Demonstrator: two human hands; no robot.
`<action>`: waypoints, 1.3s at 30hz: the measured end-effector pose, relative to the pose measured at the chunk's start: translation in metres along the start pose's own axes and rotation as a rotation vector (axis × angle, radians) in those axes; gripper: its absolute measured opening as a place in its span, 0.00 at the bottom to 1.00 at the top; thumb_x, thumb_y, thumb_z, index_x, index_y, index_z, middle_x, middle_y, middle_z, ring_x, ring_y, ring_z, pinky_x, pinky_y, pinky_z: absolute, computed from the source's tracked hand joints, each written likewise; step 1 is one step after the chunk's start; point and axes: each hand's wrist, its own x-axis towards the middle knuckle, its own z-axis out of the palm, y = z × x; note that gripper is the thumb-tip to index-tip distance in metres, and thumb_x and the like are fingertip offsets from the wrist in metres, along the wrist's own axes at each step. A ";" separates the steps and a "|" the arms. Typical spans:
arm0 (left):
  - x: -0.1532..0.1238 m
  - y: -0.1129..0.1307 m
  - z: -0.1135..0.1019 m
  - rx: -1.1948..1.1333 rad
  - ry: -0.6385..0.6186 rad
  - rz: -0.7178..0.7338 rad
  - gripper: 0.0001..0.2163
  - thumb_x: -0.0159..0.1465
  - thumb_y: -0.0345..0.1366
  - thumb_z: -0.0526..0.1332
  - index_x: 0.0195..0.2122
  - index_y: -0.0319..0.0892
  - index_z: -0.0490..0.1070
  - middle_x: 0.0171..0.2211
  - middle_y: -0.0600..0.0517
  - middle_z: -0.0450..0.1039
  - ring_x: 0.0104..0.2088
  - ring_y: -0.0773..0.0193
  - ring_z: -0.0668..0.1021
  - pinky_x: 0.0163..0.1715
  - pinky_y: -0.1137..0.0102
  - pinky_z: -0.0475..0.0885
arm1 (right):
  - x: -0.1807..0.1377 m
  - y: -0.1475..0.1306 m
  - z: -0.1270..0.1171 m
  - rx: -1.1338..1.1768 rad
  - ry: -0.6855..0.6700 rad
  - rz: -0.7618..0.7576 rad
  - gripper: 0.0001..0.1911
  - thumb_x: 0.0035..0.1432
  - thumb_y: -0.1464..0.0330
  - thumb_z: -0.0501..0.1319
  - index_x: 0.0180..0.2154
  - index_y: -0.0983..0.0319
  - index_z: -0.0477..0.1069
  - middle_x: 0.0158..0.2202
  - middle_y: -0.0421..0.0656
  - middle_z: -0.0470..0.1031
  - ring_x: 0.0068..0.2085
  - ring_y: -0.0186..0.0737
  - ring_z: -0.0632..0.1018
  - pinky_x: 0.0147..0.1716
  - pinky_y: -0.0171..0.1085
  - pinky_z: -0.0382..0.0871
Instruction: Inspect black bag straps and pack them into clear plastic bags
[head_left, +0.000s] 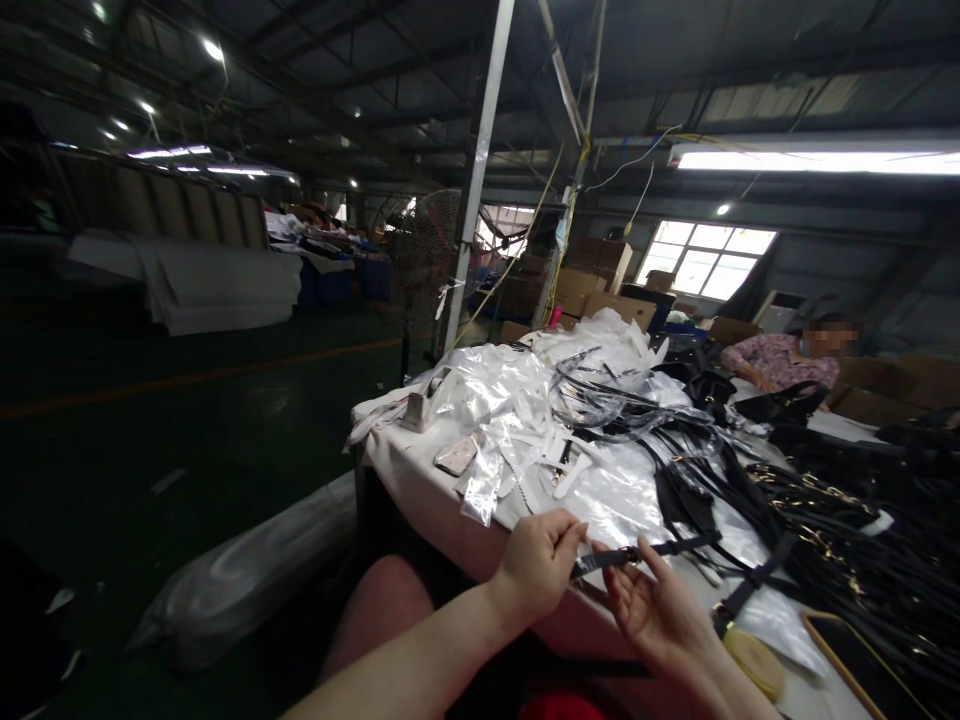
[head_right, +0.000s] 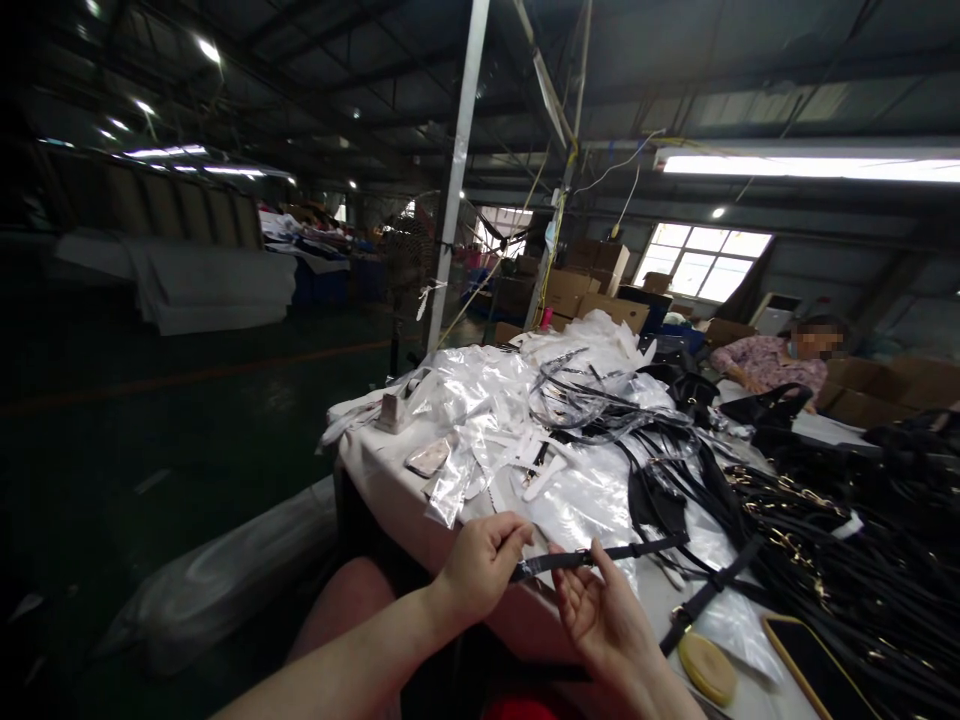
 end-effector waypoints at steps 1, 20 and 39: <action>-0.001 0.002 -0.001 -0.006 0.005 0.004 0.16 0.69 0.39 0.52 0.28 0.40 0.73 0.20 0.54 0.70 0.23 0.67 0.71 0.26 0.74 0.62 | 0.000 0.000 0.000 -0.011 0.004 0.009 0.13 0.69 0.70 0.55 0.35 0.68 0.74 0.23 0.48 0.81 0.23 0.36 0.82 0.21 0.28 0.77; -0.001 0.003 -0.007 0.076 -0.058 -0.016 0.17 0.69 0.42 0.52 0.27 0.41 0.72 0.22 0.53 0.72 0.25 0.66 0.75 0.25 0.74 0.63 | -0.033 -0.048 -0.001 -0.324 0.003 -0.694 0.24 0.36 0.62 0.79 0.38 0.61 0.81 0.33 0.41 0.83 0.30 0.34 0.80 0.28 0.25 0.76; 0.036 0.054 0.018 -0.773 -0.111 -0.215 0.26 0.57 0.59 0.62 0.32 0.36 0.72 0.26 0.48 0.75 0.24 0.65 0.77 0.23 0.71 0.76 | -0.060 -0.065 0.053 -0.683 -0.083 -0.751 0.23 0.39 0.61 0.78 0.38 0.64 0.82 0.26 0.40 0.77 0.27 0.32 0.72 0.25 0.27 0.69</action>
